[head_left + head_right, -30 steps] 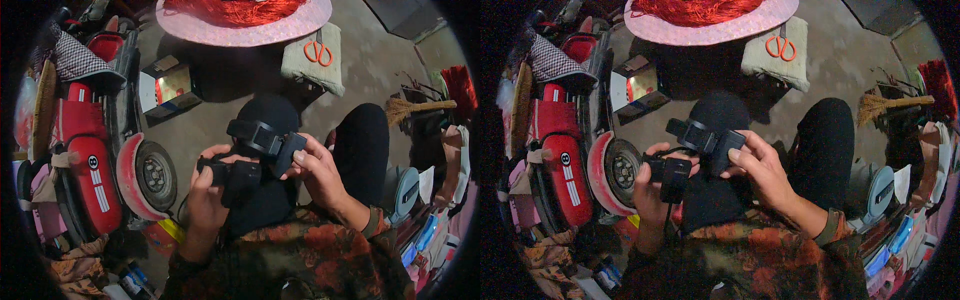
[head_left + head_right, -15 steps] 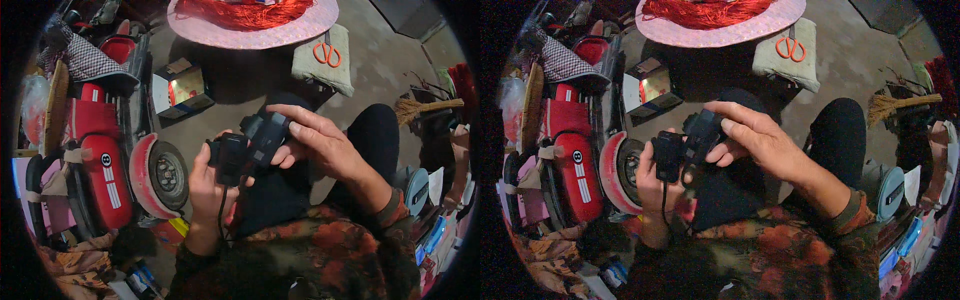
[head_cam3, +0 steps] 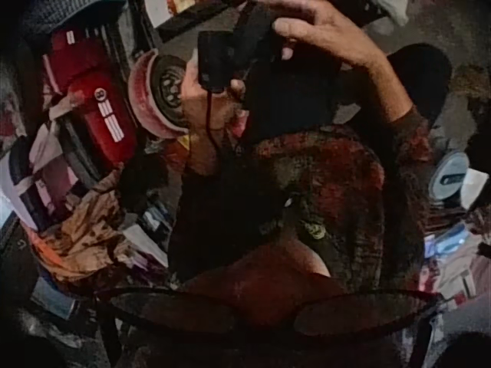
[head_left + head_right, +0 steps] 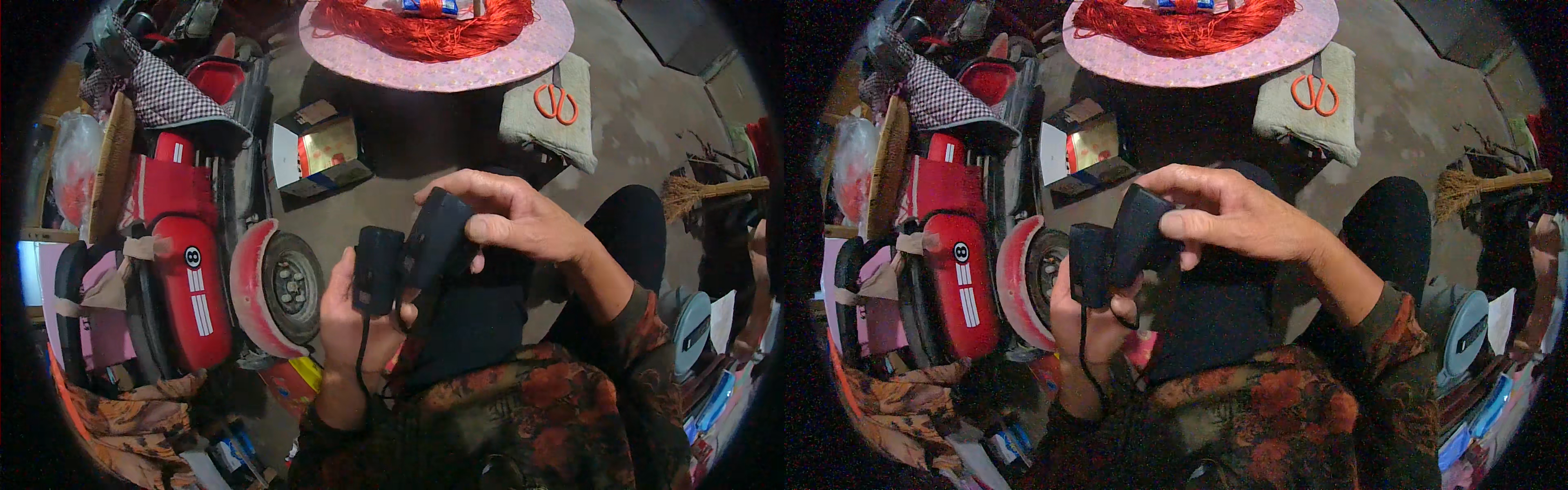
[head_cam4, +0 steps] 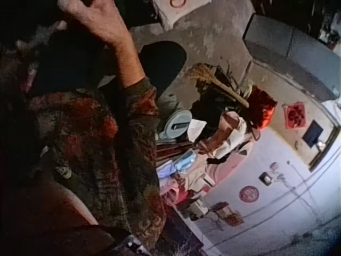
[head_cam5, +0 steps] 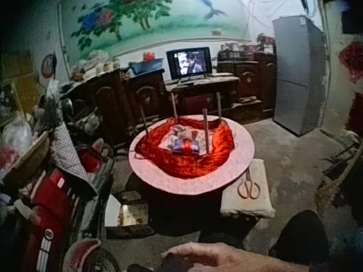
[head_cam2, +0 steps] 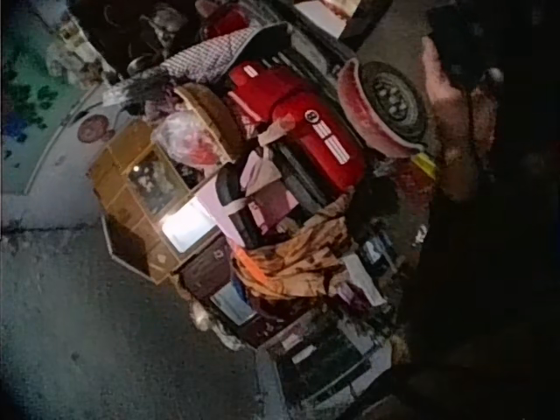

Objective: The person is inspecting and manipulating a black plastic electronic mount or accessory with an attached cable.

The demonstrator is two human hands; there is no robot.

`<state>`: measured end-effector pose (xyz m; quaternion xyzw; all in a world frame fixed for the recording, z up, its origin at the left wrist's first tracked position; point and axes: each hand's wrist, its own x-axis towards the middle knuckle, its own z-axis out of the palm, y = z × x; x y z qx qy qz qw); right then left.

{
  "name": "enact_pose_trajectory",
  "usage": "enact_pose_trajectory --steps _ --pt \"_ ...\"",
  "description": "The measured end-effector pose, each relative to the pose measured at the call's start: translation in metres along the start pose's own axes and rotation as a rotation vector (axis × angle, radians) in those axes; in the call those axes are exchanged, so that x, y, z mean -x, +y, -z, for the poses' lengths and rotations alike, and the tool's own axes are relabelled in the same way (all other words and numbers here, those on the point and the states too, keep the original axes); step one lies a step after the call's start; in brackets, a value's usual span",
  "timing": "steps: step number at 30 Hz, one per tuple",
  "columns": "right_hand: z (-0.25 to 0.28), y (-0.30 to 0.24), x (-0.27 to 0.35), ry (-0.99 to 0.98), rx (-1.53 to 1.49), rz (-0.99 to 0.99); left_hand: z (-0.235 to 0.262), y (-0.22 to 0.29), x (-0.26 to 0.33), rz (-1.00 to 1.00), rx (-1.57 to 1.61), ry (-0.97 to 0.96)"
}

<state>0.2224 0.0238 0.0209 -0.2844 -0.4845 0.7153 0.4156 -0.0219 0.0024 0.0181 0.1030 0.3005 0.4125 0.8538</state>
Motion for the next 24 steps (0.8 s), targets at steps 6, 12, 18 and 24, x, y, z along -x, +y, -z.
enact_pose_trajectory --steps 6,12,18,24 --pt "0.004 0.015 0.000 0.135 -0.074 -0.088 -0.005 -0.003 -0.009 0.017 0.068 0.058" --pt "0.010 0.019 0.002 0.178 -0.119 -0.129 0.000 -0.001 -0.019 0.107 0.077 0.150" --pt "0.014 0.022 0.001 0.175 -0.108 -0.135 -0.006 -0.001 -0.025 0.111 0.058 0.249" --pt "0.014 0.019 -0.004 0.145 -0.114 -0.078 -0.003 0.001 -0.026 0.185 0.145 0.110"
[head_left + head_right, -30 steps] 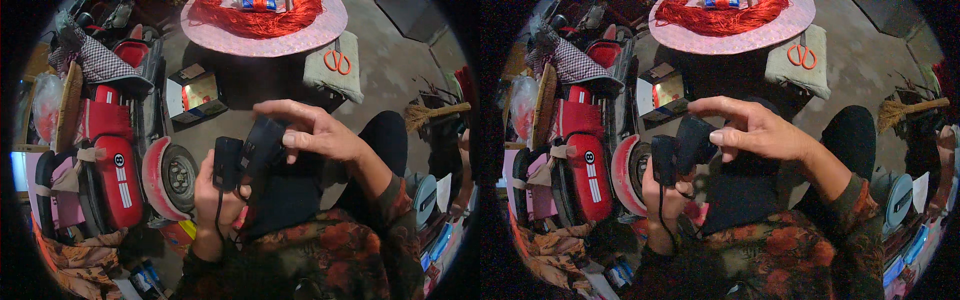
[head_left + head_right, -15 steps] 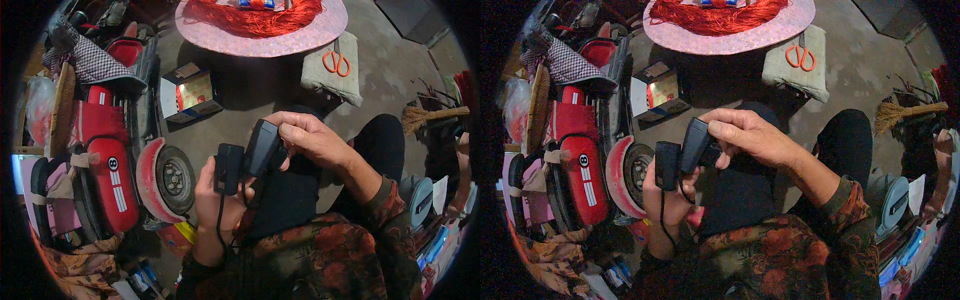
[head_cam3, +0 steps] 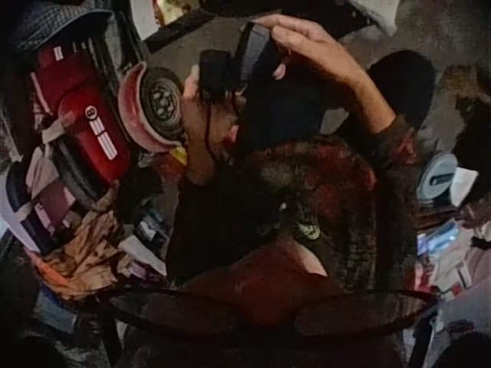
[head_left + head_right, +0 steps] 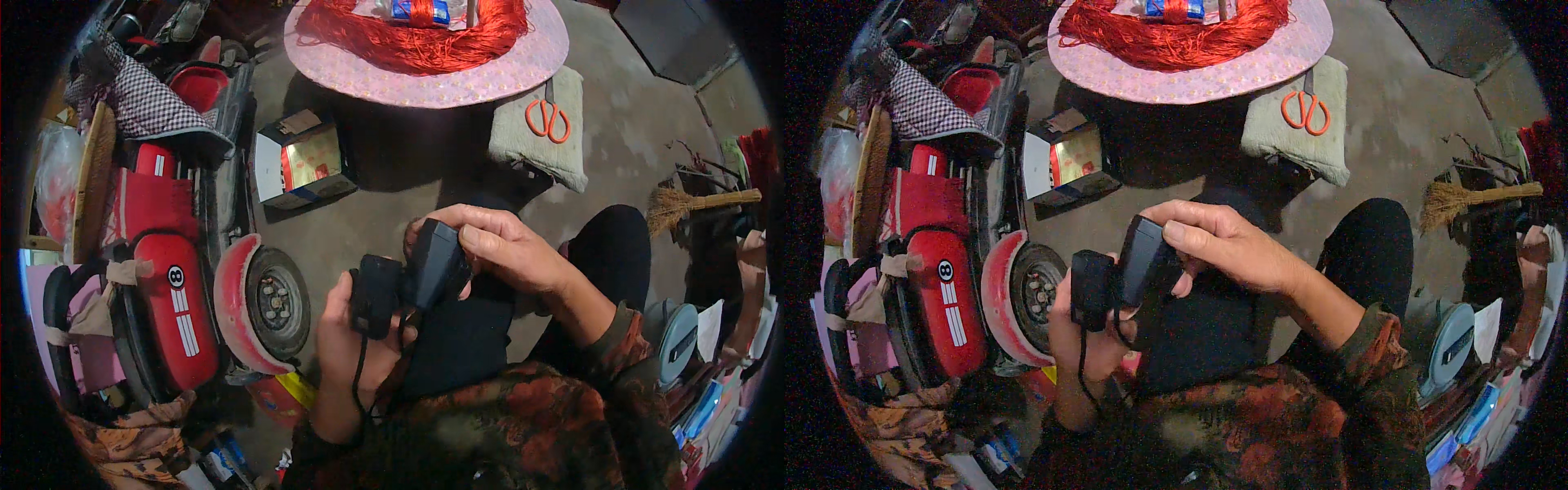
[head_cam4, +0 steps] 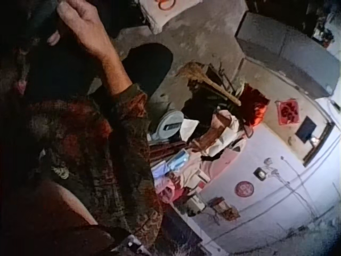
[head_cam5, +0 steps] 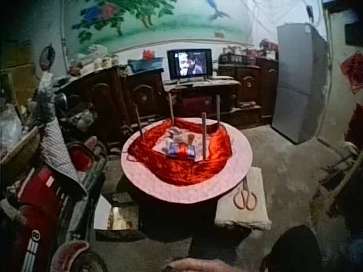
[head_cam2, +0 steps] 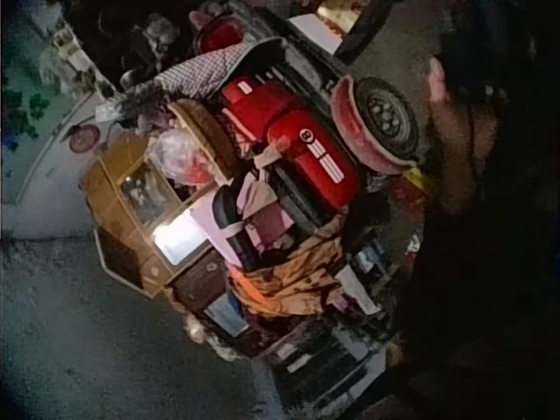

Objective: The person is inspecting and manipulating a black plastic electronic mount or accessory with an attached cable.

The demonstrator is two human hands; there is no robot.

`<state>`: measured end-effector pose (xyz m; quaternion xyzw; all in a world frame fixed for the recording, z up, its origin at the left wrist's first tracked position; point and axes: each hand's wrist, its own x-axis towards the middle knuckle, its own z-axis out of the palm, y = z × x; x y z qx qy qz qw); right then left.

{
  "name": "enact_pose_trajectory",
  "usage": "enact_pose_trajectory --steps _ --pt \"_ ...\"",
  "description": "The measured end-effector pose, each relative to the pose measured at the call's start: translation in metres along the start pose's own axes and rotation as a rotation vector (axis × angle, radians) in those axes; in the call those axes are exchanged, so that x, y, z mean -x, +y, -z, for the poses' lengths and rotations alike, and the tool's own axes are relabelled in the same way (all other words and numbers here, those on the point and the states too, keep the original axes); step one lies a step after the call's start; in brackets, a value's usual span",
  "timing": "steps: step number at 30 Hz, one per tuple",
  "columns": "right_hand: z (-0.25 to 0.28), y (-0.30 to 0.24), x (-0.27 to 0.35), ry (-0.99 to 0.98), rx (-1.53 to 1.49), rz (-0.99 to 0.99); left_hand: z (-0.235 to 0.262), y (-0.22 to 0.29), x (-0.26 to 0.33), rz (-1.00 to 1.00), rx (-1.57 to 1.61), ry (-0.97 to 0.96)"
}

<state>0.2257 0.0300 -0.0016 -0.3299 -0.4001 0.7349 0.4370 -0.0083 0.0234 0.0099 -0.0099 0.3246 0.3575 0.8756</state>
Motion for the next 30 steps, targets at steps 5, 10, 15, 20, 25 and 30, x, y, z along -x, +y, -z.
enact_pose_trajectory --steps 5,10,15,20,25,30 --pt "0.001 0.001 -0.001 0.017 0.058 -0.028 0.000 -0.003 0.004 -0.068 0.034 -0.021" --pt "-0.007 -0.002 0.000 0.102 0.165 0.008 0.002 -0.004 0.006 -0.152 0.024 -0.077" --pt "-0.007 0.002 -0.001 0.111 0.221 0.032 0.003 -0.012 0.004 -0.203 -0.005 -0.085" --pt "-0.008 0.005 -0.003 0.184 0.219 0.042 0.009 -0.016 0.000 -0.249 -0.034 -0.119" --pt "-0.012 0.001 -0.001 0.238 0.299 0.033 0.007 -0.016 0.002 -0.292 -0.063 -0.158" --pt "-0.011 0.002 0.000 0.223 0.293 0.055 0.002 -0.019 0.005 -0.324 -0.128 -0.119"
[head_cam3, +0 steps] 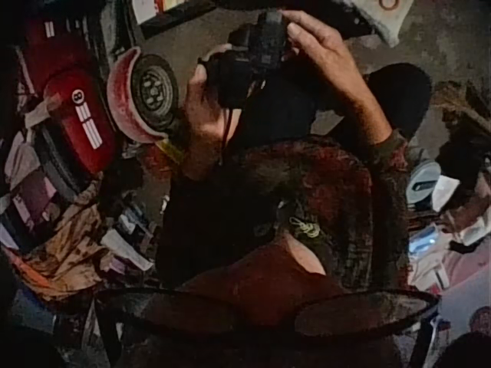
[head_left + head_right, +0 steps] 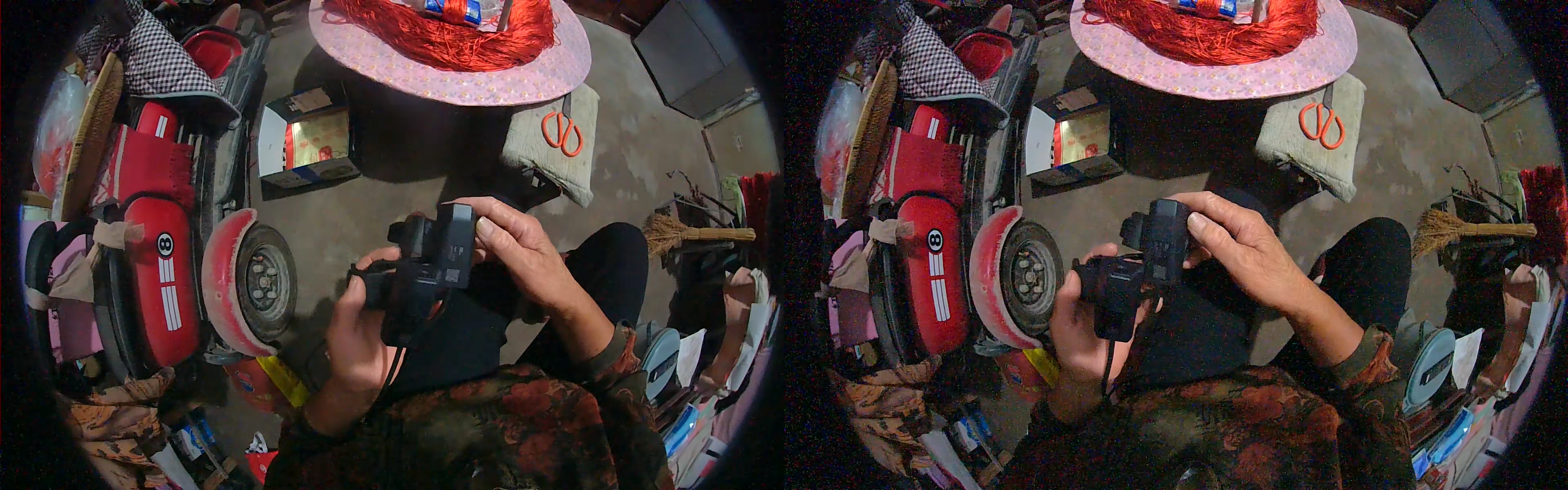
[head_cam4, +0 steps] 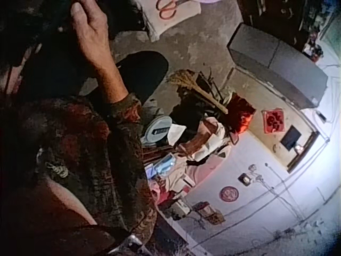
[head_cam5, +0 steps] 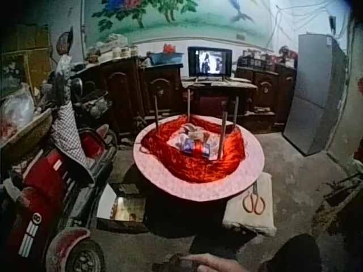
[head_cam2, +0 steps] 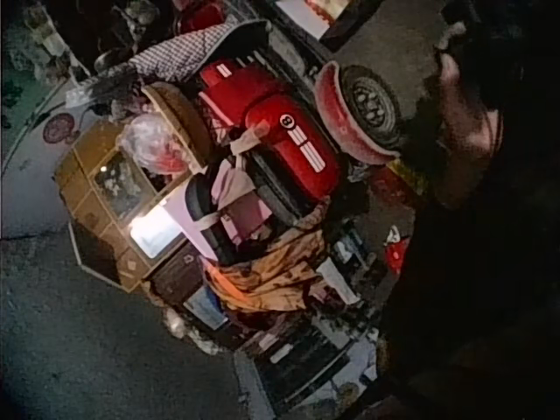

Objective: The person is inspecting and manipulating a black plastic electronic mount or accessory with an attached cable.

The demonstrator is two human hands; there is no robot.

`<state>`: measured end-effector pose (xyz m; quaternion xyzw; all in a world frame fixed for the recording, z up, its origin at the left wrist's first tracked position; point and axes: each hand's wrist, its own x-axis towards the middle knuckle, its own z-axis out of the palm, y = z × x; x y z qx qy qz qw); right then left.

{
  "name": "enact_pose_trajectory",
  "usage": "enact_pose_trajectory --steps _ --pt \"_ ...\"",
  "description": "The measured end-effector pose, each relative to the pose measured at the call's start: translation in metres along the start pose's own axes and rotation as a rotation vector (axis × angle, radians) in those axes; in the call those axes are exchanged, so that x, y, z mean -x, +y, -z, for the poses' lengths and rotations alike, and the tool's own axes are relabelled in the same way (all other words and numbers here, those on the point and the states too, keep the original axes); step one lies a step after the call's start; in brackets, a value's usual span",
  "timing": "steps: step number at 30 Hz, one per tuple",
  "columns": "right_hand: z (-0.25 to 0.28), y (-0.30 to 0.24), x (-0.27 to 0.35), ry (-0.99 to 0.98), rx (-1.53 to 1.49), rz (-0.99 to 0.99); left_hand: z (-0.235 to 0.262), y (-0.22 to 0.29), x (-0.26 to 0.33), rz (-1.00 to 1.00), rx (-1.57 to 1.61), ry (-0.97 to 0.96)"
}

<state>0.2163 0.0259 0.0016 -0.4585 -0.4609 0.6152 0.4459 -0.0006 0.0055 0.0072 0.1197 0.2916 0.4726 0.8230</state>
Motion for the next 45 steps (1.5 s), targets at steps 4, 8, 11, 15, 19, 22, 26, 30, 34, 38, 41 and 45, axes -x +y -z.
enact_pose_trajectory --steps 4,8,11,15,19,22,26,30,34,38,41,45 --pt "-0.001 -0.010 0.008 0.030 0.176 -0.043 0.003 -0.003 0.004 -0.040 -0.055 -0.065" --pt "-0.003 -0.014 0.015 0.051 0.162 -0.109 0.003 -0.012 0.010 -0.118 -0.125 -0.053" --pt "-0.003 -0.014 0.019 0.048 0.123 -0.128 -0.006 -0.017 0.016 -0.175 -0.319 0.000" --pt "-0.001 -0.010 0.025 0.052 0.092 -0.103 -0.005 -0.025 0.016 -0.303 -0.618 -0.054" --pt "0.000 -0.020 0.029 0.039 0.136 -0.120 -0.001 -0.030 0.015 -0.335 -0.637 -0.225" --pt "-0.002 -0.022 0.029 0.068 0.105 -0.181 -0.002 -0.033 0.013 -0.379 -0.672 -0.249" --pt "0.003 -0.012 0.030 0.038 -0.007 -0.186 0.000 -0.036 0.013 -0.293 -0.579 -0.202" --pt "0.006 -0.005 0.028 0.046 -0.055 -0.180 -0.004 -0.032 0.014 -0.279 -0.591 -0.151" --pt "0.007 -0.004 0.025 0.036 -0.200 -0.213 0.001 -0.031 0.013 -0.320 -0.529 -0.210" --pt "0.007 0.000 0.023 0.042 -0.243 -0.215 0.000 -0.030 0.014 -0.326 -0.558 -0.202" --pt "0.007 0.000 0.023 0.057 -0.285 -0.223 -0.001 -0.028 0.016 -0.313 -0.587 -0.161" --pt "0.005 0.000 0.026 0.052 -0.371 -0.194 -0.002 -0.024 0.021 -0.318 -0.555 -0.136"
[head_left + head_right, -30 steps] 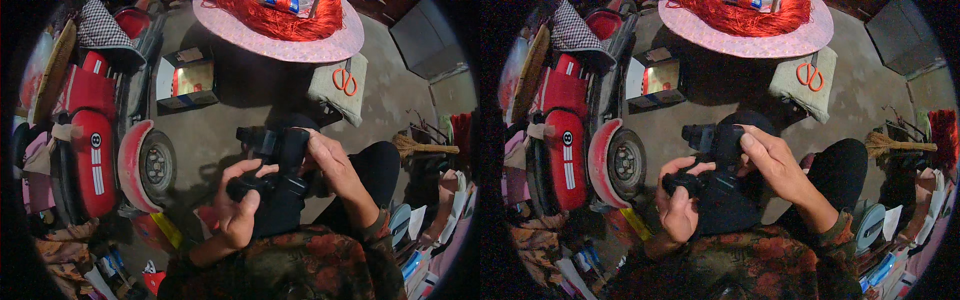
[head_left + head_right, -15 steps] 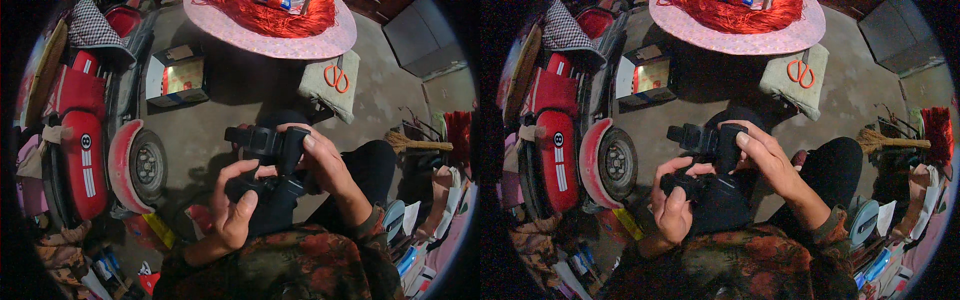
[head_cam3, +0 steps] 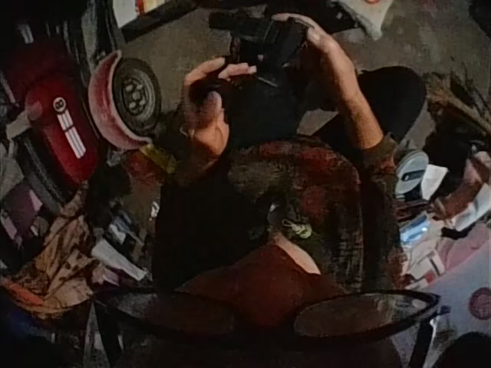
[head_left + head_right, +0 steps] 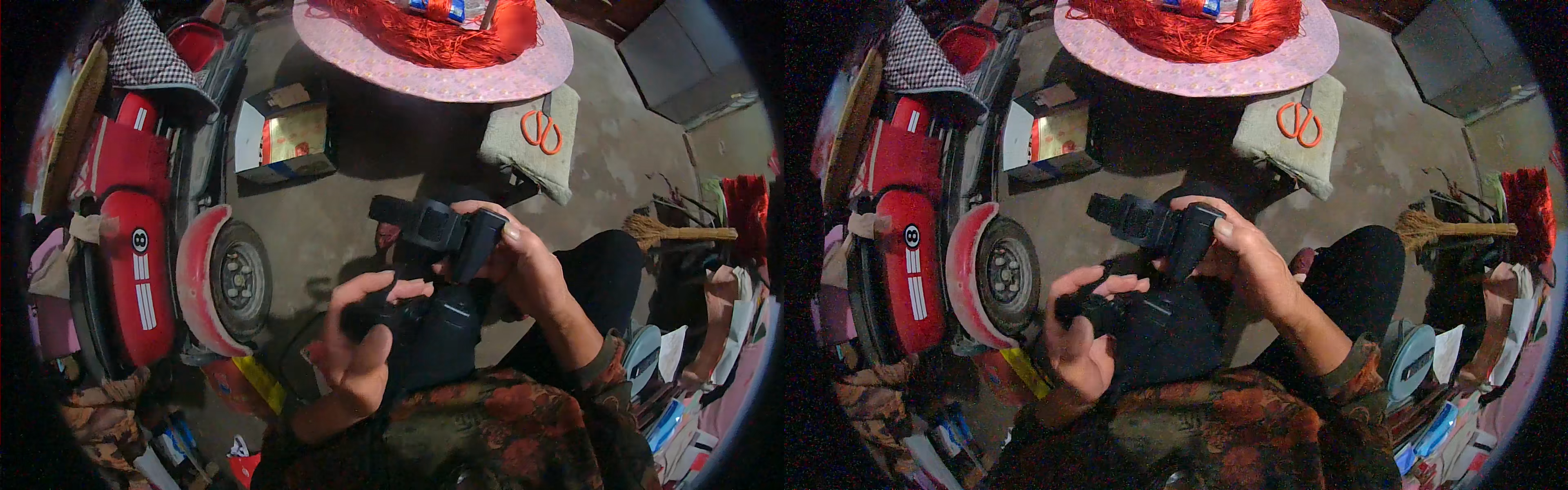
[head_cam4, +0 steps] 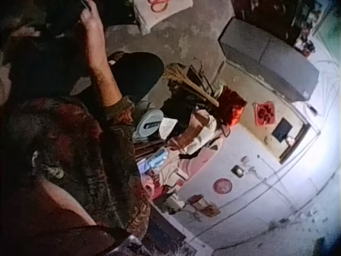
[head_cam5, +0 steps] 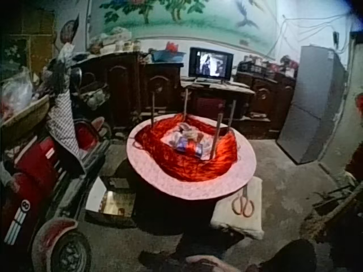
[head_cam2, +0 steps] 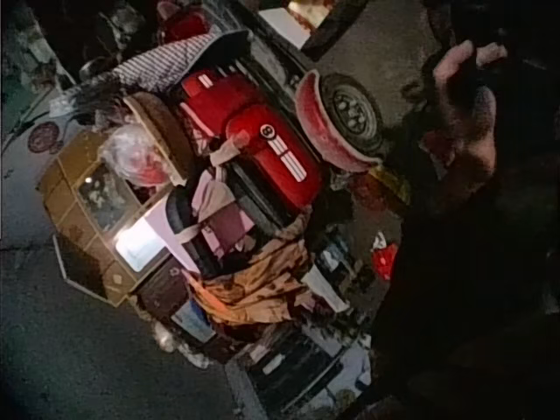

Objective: The person is inspecting and manipulating a black plastic electronic mount or accessory with an attached cable.

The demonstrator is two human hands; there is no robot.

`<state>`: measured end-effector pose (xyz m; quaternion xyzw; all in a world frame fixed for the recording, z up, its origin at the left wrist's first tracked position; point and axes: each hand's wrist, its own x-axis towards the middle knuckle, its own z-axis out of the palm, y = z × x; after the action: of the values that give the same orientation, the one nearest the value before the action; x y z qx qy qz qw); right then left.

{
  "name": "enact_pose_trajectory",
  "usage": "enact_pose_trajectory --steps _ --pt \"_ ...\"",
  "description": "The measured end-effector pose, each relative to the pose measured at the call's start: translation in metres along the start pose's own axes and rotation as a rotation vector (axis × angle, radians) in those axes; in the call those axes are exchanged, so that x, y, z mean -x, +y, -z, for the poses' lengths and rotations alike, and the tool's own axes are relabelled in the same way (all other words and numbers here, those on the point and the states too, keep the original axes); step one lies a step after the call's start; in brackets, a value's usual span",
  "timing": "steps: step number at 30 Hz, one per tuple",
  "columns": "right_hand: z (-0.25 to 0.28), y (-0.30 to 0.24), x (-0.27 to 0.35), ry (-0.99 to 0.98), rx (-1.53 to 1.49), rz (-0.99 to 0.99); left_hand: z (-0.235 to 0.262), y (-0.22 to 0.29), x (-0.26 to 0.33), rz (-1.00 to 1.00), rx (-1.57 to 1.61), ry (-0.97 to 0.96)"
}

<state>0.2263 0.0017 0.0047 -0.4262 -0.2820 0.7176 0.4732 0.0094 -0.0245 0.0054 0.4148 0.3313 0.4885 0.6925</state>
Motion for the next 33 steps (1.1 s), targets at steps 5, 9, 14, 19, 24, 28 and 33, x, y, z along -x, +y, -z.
enact_pose_trajectory --steps 5,9,14,19,24,28,33 --pt "0.004 0.007 0.012 -0.085 -0.204 0.013 0.005 0.002 0.005 -0.063 0.064 -0.002" --pt "0.006 0.021 0.023 -0.114 -0.367 0.021 0.004 0.005 0.009 -0.066 0.089 -0.002" --pt "0.014 0.033 0.035 -0.086 -0.493 0.022 0.001 0.004 0.013 -0.025 0.111 -0.003" --pt "0.014 0.032 0.038 -0.085 -0.466 0.043 -0.003 0.012 0.014 0.065 0.157 -0.001" --pt "0.012 0.026 0.041 -0.105 -0.347 0.068 -0.003 0.014 0.010 0.128 0.146 -0.018" --pt "0.016 0.028 0.039 -0.107 -0.364 0.071 -0.007 0.013 0.009 0.204 0.190 0.036" --pt "0.017 0.026 0.040 -0.091 -0.348 0.063 -0.013 0.006 0.005 0.228 0.172 0.103"
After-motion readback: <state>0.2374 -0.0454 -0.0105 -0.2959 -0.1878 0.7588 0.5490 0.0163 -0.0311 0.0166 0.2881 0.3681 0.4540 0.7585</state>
